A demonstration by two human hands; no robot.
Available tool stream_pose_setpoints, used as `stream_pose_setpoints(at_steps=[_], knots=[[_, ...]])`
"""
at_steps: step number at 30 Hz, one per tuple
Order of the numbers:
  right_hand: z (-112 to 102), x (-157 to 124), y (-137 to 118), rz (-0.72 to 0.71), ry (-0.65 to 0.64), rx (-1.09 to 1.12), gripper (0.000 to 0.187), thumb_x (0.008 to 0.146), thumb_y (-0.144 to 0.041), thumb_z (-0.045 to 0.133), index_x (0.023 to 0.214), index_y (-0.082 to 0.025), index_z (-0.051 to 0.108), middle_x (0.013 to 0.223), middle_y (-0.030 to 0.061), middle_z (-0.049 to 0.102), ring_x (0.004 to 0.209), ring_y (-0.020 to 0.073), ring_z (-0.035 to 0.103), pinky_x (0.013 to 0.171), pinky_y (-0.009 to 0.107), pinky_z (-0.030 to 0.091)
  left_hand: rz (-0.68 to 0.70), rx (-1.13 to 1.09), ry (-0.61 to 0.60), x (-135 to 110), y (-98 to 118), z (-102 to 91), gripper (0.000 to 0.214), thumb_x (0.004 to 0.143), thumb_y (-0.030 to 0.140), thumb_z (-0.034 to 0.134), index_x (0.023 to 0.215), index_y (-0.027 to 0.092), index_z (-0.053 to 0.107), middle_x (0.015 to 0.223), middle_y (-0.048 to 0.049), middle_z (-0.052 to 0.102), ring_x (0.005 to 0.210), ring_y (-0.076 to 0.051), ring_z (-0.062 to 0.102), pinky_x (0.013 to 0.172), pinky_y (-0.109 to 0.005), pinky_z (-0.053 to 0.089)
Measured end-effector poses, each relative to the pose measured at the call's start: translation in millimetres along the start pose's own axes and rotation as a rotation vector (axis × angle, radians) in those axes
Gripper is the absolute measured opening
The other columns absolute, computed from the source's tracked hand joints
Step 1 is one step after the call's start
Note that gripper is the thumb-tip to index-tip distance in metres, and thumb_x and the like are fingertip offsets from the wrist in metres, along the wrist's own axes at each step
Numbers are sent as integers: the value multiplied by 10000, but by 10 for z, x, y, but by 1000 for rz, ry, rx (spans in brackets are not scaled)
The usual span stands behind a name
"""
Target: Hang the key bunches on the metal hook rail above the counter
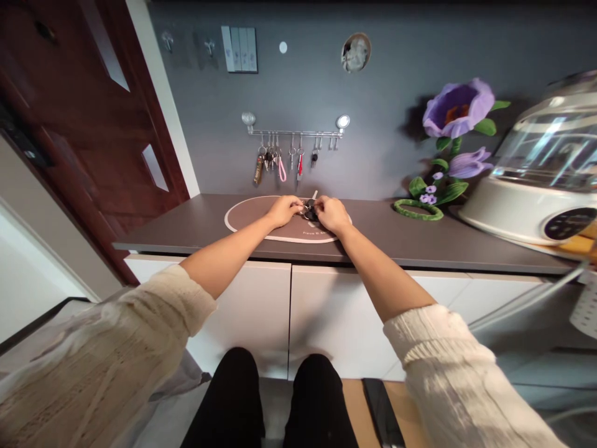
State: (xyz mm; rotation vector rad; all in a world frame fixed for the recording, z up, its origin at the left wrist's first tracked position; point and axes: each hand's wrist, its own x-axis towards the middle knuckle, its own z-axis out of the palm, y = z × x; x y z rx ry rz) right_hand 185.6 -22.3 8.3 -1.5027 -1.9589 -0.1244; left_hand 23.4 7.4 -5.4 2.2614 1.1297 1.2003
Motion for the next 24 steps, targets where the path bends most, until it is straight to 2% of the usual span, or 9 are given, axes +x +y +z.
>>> stream_pose_setpoints(at_steps=[7,11,16,24], knots=[[-21,-28,-51,-41,-16,120,202,791,-259,483,907,-193,634,845,35,660,760,149,570,757,247,399,-106,-225,85,29,-33,13,113,729,137,520,779,104,616,706,-24,634,641,-96,547,666,-236,438],[-12,-36,-58,-68,-15,176,227,800,-308,471,915,-194,630,859,32,658,756,148,570,748,253,406,-121,-375,83,33,-41,14,89,725,136,534,771,98,599,688,-26,630,623,-88,542,660,-238,445],[-8,-39,-58,-66,-4,246,229,788,-319,484,909,-190,630,840,26,658,724,135,568,726,249,412,-180,-552,81,-7,59,-21,32,717,99,547,743,91,564,629,-13,605,574,-73,531,639,-236,444],[-20,-51,-75,-113,1,337,273,775,-392,489,857,-166,618,792,28,649,672,123,549,686,250,419,-191,-636,109,-45,138,-58,54,684,118,599,678,93,551,543,13,567,487,-53,476,553,-208,391]])
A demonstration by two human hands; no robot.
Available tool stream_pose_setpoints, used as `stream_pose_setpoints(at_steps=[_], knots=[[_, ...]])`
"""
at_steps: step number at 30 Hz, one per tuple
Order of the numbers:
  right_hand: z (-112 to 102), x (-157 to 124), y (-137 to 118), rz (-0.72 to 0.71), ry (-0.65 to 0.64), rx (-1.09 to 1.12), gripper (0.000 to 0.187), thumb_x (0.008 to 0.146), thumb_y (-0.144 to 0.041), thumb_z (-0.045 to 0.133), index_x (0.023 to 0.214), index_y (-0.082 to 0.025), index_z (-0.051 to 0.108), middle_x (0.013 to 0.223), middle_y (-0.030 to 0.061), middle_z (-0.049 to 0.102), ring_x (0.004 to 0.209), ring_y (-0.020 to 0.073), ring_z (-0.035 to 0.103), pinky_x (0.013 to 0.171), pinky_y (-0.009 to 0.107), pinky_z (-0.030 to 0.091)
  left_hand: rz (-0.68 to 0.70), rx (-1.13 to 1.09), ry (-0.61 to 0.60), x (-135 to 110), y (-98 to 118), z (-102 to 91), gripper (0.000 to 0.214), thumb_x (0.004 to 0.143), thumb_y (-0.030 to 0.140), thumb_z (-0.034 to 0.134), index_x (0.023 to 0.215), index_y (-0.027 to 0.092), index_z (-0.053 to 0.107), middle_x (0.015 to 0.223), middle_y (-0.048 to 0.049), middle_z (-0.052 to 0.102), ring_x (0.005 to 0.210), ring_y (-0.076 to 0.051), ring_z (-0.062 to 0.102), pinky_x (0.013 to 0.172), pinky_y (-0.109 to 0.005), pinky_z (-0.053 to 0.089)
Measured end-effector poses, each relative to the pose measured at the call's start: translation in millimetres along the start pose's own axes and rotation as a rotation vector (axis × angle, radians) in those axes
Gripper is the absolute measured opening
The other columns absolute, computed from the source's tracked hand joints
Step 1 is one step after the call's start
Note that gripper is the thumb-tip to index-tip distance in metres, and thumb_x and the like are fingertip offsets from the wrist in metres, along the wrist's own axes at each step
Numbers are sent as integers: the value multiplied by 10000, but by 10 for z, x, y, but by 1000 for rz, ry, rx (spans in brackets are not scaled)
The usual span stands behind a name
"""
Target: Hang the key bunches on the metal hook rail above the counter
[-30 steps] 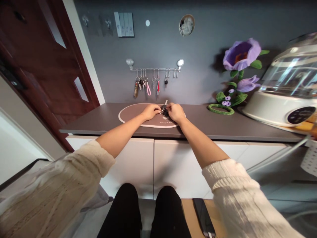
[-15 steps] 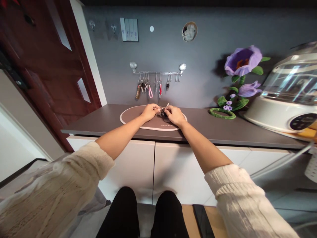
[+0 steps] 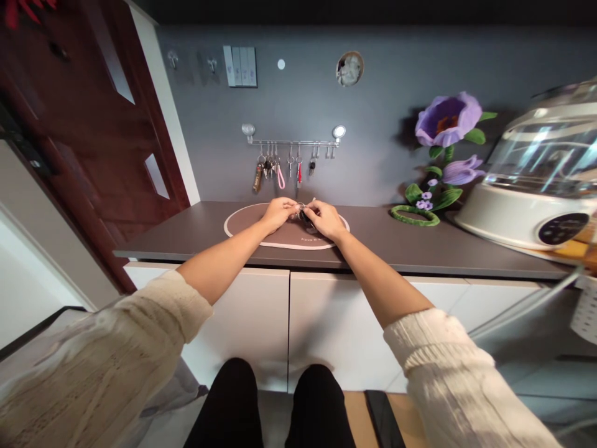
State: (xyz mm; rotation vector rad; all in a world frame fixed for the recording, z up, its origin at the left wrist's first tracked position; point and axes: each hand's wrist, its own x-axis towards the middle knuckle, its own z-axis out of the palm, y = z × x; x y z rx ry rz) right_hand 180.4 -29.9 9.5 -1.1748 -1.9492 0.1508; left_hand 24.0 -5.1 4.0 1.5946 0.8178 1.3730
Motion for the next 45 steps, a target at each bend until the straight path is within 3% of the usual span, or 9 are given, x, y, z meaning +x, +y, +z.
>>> stream_pose_setpoints(at_steps=[13,23,29,33,39,42,45], knots=[[15,53,68,18,90,137,184,742,-335,517,760,-163,579,747,24,619,658,122,531,677,255,415,19,28,-89,-58,51,16,56,672,111,607,669,94,553,548,13,571,477,-50,472,541,-205,388],[60,77,136,40,-25,341,286,695,-440,569,753,-160,581,741,23,611,662,123,528,655,253,422,27,-8,-26,26,-58,-14,145,628,194,657,675,101,556,536,20,556,505,-66,487,556,-219,386],[46,81,112,69,26,381,247,681,-408,565,725,-165,560,705,13,588,643,122,516,652,261,417,61,25,-38,14,-48,9,152,635,223,646,681,109,556,550,14,567,507,-70,485,558,-221,388],[45,110,158,79,110,340,198,696,-370,535,729,-175,541,699,6,577,643,124,514,655,267,420,104,191,3,48,-87,-10,171,704,289,575,707,118,573,632,-29,618,565,-97,528,581,-228,397],[45,143,216,94,185,370,219,703,-400,519,731,-183,534,699,3,572,660,130,532,682,284,447,203,762,166,16,-54,-56,308,784,392,447,665,156,606,674,-42,638,605,-120,522,606,-240,363],[22,141,199,133,194,426,241,689,-414,531,725,-176,534,683,4,565,650,129,531,671,288,457,187,869,165,-1,-37,-56,302,796,368,428,690,157,616,675,-41,636,608,-119,511,592,-235,342],[-26,145,157,179,177,501,245,674,-411,544,721,-172,523,660,-1,551,624,123,524,640,283,464,168,887,91,12,-60,-53,290,790,353,432,690,152,616,650,-32,624,589,-111,496,575,-227,326]])
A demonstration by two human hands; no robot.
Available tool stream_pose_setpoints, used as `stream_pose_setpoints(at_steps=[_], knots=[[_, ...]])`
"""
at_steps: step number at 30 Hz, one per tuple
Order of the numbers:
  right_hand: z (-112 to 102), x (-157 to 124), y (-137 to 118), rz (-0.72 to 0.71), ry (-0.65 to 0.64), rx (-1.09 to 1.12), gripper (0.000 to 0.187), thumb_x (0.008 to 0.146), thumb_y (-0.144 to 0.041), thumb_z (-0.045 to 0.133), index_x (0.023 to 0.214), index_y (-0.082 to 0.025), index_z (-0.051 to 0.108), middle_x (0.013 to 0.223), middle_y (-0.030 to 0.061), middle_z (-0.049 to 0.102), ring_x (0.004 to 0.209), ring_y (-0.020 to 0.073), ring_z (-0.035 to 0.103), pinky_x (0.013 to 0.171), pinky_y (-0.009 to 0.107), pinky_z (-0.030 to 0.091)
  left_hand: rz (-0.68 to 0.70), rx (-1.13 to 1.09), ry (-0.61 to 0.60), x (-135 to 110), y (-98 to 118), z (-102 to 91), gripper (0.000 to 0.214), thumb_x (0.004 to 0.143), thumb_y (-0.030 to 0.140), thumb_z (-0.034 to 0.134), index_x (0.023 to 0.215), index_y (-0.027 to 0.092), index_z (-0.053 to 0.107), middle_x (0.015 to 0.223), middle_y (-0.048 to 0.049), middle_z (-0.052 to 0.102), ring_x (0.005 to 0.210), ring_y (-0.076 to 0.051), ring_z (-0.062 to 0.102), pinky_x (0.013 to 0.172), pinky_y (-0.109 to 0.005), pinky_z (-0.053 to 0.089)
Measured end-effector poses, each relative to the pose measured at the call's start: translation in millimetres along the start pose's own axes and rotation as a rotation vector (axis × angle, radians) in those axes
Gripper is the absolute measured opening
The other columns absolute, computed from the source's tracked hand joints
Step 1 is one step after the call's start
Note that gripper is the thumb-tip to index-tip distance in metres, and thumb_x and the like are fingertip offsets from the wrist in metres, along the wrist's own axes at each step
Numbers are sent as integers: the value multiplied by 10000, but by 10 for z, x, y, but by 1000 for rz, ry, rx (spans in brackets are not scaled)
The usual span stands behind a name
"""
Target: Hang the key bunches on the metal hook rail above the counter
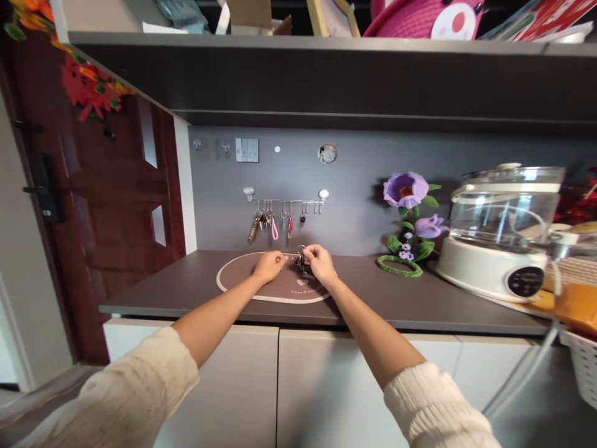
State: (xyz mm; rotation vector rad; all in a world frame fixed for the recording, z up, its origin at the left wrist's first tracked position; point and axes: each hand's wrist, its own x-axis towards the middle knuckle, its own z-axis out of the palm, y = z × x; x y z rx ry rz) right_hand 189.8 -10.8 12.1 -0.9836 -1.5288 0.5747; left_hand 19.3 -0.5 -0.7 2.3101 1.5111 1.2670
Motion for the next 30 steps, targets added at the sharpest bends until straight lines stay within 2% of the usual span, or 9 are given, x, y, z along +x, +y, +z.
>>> stream_pose_setpoints(at_steps=[4,8,16,23,30], knots=[[-42,60,-113,-25,34,-5,246,663,-406,556,704,-165,526,634,-7,540,610,114,510,646,274,452,47,12,-82,20,-31,43,307,781,362,438,629,150,598,639,-29,609,581,-111,485,562,-224,318],[-78,203,-256,-5,40,78,245,640,-396,581,664,-162,516,607,-10,536,578,102,506,646,273,450,22,19,-115,30,-44,69,264,775,330,451,655,150,602,655,-29,612,591,-113,496,576,-224,335],[-86,612,-475,94,71,190,70,658,-190,551,624,-169,494,583,-14,528,555,95,525,604,265,485,33,88,-157,47,-52,111,233,779,314,454,729,160,622,767,-57,648,700,-138,549,639,-237,367],[-17,972,-427,160,207,141,72,671,-112,477,620,-162,480,565,-9,519,526,97,522,537,259,491,49,130,-170,39,-20,100,243,792,314,444,766,162,631,794,-73,654,728,-153,563,657,-247,375],[9,1277,-260,182,309,64,57,683,-162,494,629,-180,494,562,23,538,546,125,545,493,257,500,57,154,-180,32,-1,87,251,796,309,435,775,166,641,782,-76,660,718,-163,573,659,-257,389]])
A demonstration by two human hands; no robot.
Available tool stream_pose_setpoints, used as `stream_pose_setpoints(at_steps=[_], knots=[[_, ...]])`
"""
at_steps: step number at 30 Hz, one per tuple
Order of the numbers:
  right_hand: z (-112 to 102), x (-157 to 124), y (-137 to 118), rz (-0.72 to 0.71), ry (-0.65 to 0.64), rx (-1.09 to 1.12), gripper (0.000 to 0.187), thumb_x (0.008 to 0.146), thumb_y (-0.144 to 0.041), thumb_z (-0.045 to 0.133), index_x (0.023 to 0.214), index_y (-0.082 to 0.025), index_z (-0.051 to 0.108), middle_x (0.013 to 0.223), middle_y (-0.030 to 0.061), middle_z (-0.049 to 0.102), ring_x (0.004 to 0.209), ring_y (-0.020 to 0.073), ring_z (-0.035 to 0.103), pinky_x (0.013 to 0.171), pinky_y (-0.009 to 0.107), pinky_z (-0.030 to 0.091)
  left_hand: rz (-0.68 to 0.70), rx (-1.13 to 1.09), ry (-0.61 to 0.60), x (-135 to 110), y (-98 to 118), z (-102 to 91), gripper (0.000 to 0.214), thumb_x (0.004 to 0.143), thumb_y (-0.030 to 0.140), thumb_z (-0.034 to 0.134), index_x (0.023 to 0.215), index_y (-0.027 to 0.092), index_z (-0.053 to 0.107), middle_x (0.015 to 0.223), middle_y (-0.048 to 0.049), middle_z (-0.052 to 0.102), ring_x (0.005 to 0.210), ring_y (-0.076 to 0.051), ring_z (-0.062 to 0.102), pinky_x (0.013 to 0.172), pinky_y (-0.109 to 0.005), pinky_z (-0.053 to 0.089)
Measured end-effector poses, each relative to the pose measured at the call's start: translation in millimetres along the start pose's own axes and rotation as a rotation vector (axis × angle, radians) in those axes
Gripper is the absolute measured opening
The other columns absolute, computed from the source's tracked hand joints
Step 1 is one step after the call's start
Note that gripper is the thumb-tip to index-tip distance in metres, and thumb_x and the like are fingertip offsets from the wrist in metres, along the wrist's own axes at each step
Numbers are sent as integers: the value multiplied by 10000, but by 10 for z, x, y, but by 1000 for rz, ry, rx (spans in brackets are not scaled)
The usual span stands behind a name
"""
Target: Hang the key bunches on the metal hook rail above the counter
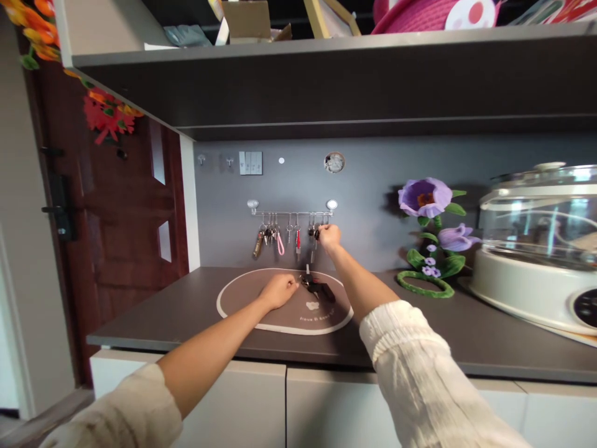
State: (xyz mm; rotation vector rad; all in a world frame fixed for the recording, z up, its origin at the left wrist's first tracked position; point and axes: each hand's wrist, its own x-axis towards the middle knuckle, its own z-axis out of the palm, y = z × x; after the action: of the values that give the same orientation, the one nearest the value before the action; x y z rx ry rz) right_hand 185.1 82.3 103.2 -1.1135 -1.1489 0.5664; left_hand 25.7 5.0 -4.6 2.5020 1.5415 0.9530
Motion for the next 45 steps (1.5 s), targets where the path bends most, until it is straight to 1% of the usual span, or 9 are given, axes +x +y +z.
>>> stream_pose_setpoints(at_steps=[5,12,17,24,29,33,39,42,45], knots=[[54,160,54,3,44,21,40,679,-164,512,648,-171,537,563,32,546,529,126,538,490,264,504,11,4,4,2,4,4,249,789,307,437,758,168,641,767,-67,661,706,-157,570,645,-248,385],[113,233,56,29,73,48,63,658,-113,513,641,-156,556,610,40,563,518,126,544,492,284,508,-1,-16,5,9,-4,16,270,796,333,432,752,168,642,750,-63,660,674,-151,562,613,-245,373],[133,267,129,15,129,-45,71,637,-124,545,581,-165,561,596,54,568,516,159,559,483,309,496,9,-10,10,12,-15,16,275,797,336,433,756,166,645,759,-64,661,687,-153,564,619,-244,373],[103,256,258,-26,103,-89,47,650,-180,544,608,-171,562,536,31,547,519,136,537,460,256,467,-2,-11,7,14,-19,16,276,791,342,430,765,172,647,759,-62,659,678,-156,559,605,-243,370],[49,81,236,-154,126,-269,92,639,-154,513,562,-178,556,554,25,569,546,123,521,582,252,459,12,-11,13,23,-38,18,268,789,330,429,748,170,640,730,-59,651,659,-152,549,608,-247,367],[0,-149,236,-227,129,-321,82,632,-142,518,649,-183,587,664,34,621,625,128,547,678,261,448,14,-35,24,27,-57,9,251,782,325,443,749,166,635,750,-59,649,668,-150,544,623,-249,377],[-109,-596,299,-222,-107,-413,119,673,-154,517,744,-177,611,753,33,649,690,129,578,693,249,438,10,-88,30,37,-73,0,207,761,295,486,753,149,633,749,-59,643,679,-143,543,649,-246,400],[-189,-822,336,-186,-187,-463,141,708,-159,509,805,-167,611,822,37,658,725,122,591,696,230,431,4,-113,19,37,-81,-2,174,747,265,502,767,152,633,741,-41,638,675,-129,537,666,-239,411],[-283,-1004,384,-160,-265,-538,153,737,-167,500,839,-158,612,820,39,663,703,116,600,666,211,424,8,-132,11,34,-99,0,168,745,255,499,774,156,632,743,-30,635,665,-117,532,672,-235,418]])
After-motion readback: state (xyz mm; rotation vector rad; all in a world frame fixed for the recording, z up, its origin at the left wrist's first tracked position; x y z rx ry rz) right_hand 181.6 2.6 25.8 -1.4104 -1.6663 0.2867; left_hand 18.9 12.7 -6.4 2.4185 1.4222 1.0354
